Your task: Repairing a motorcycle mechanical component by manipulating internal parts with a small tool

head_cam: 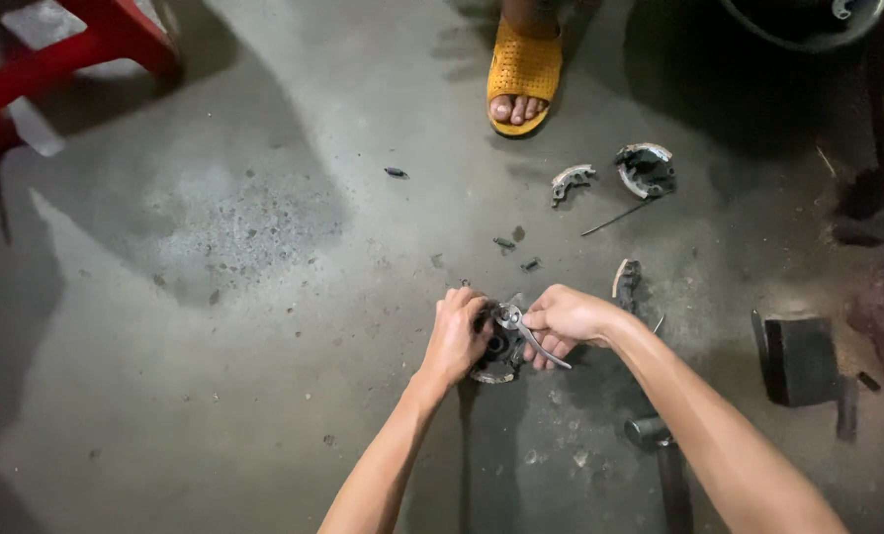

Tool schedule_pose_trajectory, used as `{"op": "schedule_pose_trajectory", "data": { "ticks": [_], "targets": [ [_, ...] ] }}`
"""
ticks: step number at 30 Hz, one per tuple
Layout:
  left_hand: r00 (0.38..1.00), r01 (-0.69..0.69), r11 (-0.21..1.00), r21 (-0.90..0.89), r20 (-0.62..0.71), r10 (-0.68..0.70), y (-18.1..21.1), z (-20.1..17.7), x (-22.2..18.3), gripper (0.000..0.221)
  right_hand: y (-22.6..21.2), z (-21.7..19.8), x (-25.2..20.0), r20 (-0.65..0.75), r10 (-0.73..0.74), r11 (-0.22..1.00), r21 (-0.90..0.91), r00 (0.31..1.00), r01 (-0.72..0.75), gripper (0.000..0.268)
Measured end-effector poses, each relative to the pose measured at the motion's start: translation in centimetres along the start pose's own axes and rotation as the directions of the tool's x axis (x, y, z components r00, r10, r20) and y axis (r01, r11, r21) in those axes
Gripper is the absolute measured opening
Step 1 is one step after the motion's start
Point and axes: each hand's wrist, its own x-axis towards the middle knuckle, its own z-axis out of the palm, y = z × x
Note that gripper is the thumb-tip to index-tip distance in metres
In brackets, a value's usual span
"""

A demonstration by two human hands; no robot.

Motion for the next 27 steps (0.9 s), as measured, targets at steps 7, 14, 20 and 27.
{"op": "schedule_pose_trajectory", "data": {
  "ticks": [7,14,20,27],
  "targets": [
    [1.0,-0.011,1.0,-0.014,-0.022,0.01,0.7,-0.6,-0.1,0.022,-0.3,-0.6,1.3,0.011,0.005,0.997,-0.072,1.0,-0.004,0.033],
    [0.999,-0.014,1.0,0.006,-0.029,0.014,-0.1,-0.1,0.0,0.026,-1.4,-1.1,1.8,0.074,0.039,0.986,-0.165,0.996,-0.026,0.031],
    [0.998,-0.027,1.0,-0.01,-0.057,0.026,-0.3,0.3,0.0,0.025,-1.2,-1.2,2.5,0.071,0.052,0.98,-0.197,0.996,-0.037,0.031],
    [0.997,-0.019,0.999,-0.027,-0.072,0.017,0.3,-0.1,-0.2,0.022,-1.4,-1.2,2.9,0.027,0.067,0.975,-0.216,0.997,-0.059,0.032]
  ]
}}
